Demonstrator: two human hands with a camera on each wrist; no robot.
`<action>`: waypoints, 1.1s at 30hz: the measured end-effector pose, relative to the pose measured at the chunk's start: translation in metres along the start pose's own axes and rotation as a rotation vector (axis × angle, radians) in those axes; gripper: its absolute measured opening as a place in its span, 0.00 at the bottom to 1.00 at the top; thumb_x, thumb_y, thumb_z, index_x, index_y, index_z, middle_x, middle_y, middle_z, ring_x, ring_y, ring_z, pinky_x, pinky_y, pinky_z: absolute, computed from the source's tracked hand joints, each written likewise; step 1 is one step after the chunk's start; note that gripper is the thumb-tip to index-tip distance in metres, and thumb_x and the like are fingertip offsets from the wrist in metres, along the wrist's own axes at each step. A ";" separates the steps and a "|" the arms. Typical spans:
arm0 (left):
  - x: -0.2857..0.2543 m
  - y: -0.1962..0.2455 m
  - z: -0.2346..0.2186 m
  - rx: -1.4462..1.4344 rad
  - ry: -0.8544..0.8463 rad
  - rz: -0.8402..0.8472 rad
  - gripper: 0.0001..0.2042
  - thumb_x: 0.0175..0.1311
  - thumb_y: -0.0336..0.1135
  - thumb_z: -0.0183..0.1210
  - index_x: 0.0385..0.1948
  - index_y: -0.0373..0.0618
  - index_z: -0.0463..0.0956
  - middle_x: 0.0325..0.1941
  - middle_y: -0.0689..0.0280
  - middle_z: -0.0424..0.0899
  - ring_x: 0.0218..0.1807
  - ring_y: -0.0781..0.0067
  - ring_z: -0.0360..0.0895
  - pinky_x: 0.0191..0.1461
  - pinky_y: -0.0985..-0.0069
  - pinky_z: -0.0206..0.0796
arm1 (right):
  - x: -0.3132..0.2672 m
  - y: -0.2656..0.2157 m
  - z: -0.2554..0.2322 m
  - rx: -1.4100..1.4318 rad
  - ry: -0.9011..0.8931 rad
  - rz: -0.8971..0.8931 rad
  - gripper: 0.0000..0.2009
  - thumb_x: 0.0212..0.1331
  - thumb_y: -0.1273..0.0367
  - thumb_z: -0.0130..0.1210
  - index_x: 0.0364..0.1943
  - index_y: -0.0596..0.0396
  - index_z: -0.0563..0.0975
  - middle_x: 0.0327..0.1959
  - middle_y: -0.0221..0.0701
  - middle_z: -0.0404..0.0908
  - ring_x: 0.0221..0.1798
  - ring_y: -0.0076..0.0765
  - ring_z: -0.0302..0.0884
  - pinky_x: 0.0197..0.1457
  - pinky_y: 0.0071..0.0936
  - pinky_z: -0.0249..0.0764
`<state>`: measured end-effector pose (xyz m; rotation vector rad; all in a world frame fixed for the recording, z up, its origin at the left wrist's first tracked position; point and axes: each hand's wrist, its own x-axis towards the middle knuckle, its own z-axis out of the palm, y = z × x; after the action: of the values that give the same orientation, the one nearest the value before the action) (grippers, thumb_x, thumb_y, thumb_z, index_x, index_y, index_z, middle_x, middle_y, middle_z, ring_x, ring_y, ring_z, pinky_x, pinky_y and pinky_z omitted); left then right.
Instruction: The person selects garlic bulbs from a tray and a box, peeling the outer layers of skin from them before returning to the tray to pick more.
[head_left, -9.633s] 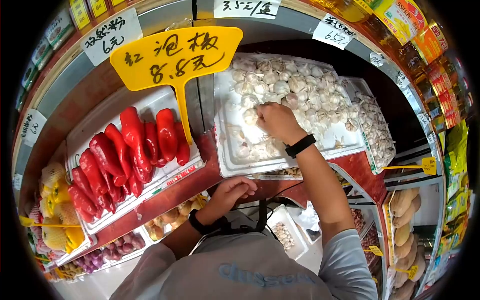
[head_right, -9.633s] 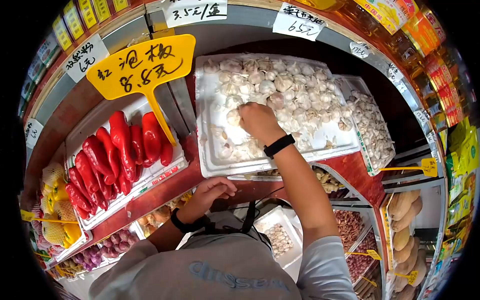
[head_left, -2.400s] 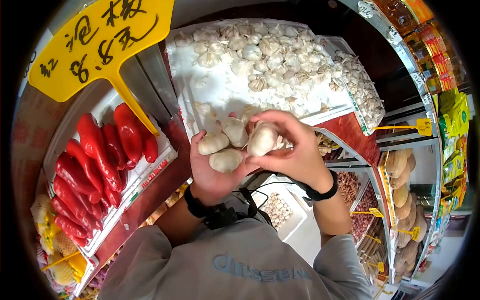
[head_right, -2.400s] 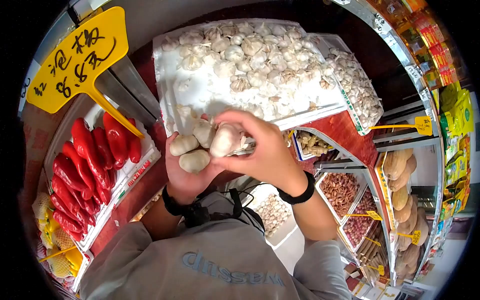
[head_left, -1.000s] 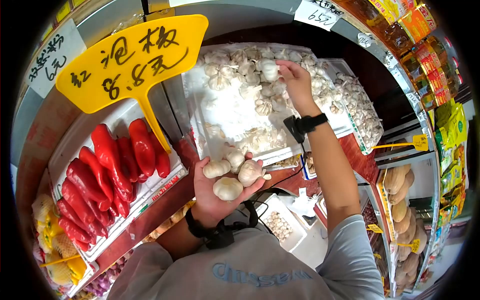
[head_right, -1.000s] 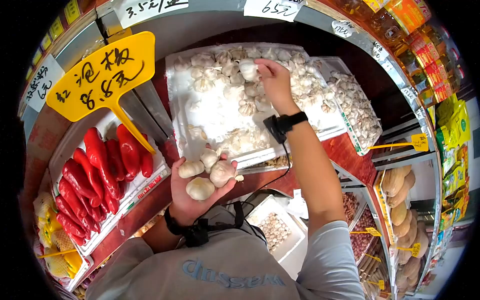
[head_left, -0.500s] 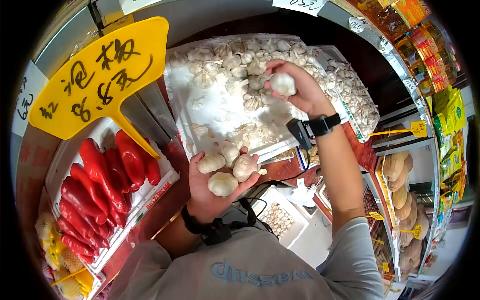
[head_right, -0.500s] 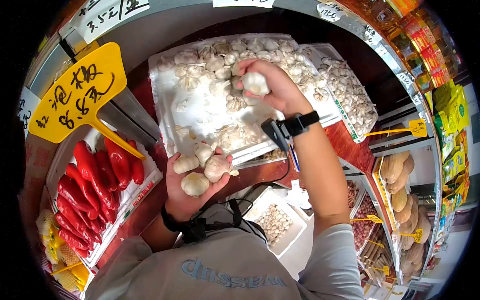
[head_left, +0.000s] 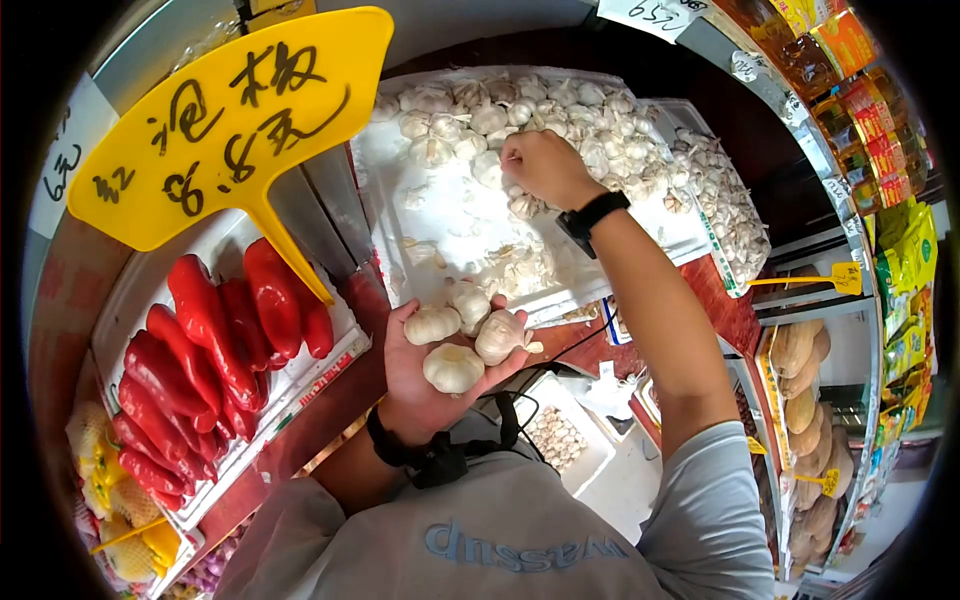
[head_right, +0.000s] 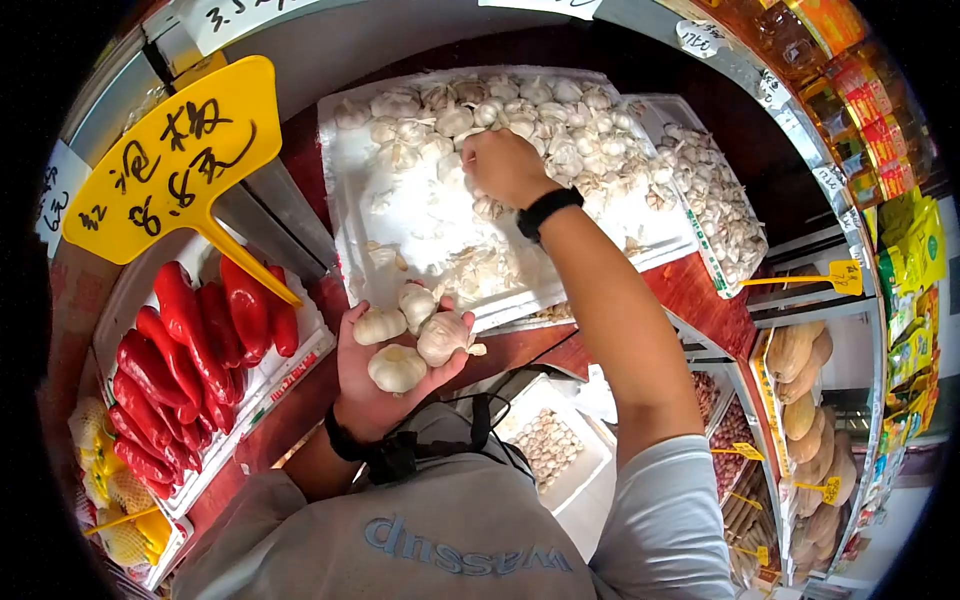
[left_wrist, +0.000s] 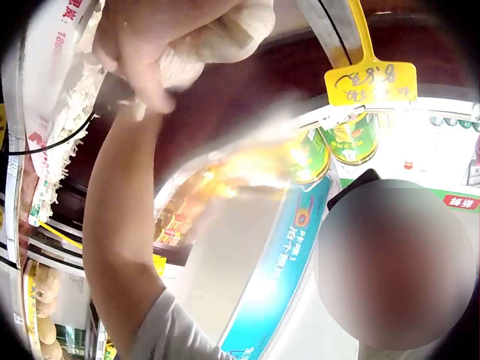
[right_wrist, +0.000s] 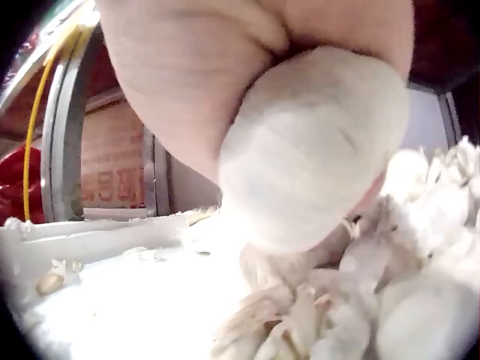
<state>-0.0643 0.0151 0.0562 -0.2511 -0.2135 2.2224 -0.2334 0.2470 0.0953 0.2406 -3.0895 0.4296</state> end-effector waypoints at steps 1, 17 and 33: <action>0.000 0.000 0.000 -0.001 -0.004 0.002 0.29 0.60 0.58 0.44 0.59 0.51 0.66 0.60 0.58 0.70 0.70 0.51 0.58 0.68 0.46 0.54 | -0.007 -0.003 -0.007 0.040 0.035 -0.098 0.08 0.58 0.69 0.55 0.34 0.60 0.80 0.28 0.39 0.84 0.32 0.38 0.82 0.40 0.33 0.76; 0.012 -0.037 0.000 -0.122 -0.028 -0.153 0.29 0.59 0.60 0.46 0.61 0.61 0.66 0.71 0.61 0.61 0.74 0.49 0.53 0.63 0.41 0.60 | -0.251 0.012 -0.027 1.775 0.144 0.220 0.05 0.65 0.72 0.51 0.41 0.56 0.70 0.33 0.38 0.80 0.26 0.30 0.78 0.27 0.23 0.73; 0.074 -0.223 -0.106 0.223 0.345 -0.885 0.30 0.60 0.60 0.47 0.60 0.53 0.68 0.64 0.60 0.69 0.72 0.55 0.58 0.58 0.54 0.63 | -0.599 0.023 0.128 1.639 0.989 0.993 0.03 0.67 0.71 0.49 0.36 0.52 0.70 0.27 0.32 0.78 0.25 0.29 0.77 0.31 0.23 0.72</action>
<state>0.0863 0.2165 -0.0006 -0.3323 0.1054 1.2856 0.3555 0.3240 -0.0546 -1.1049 -1.0742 2.0224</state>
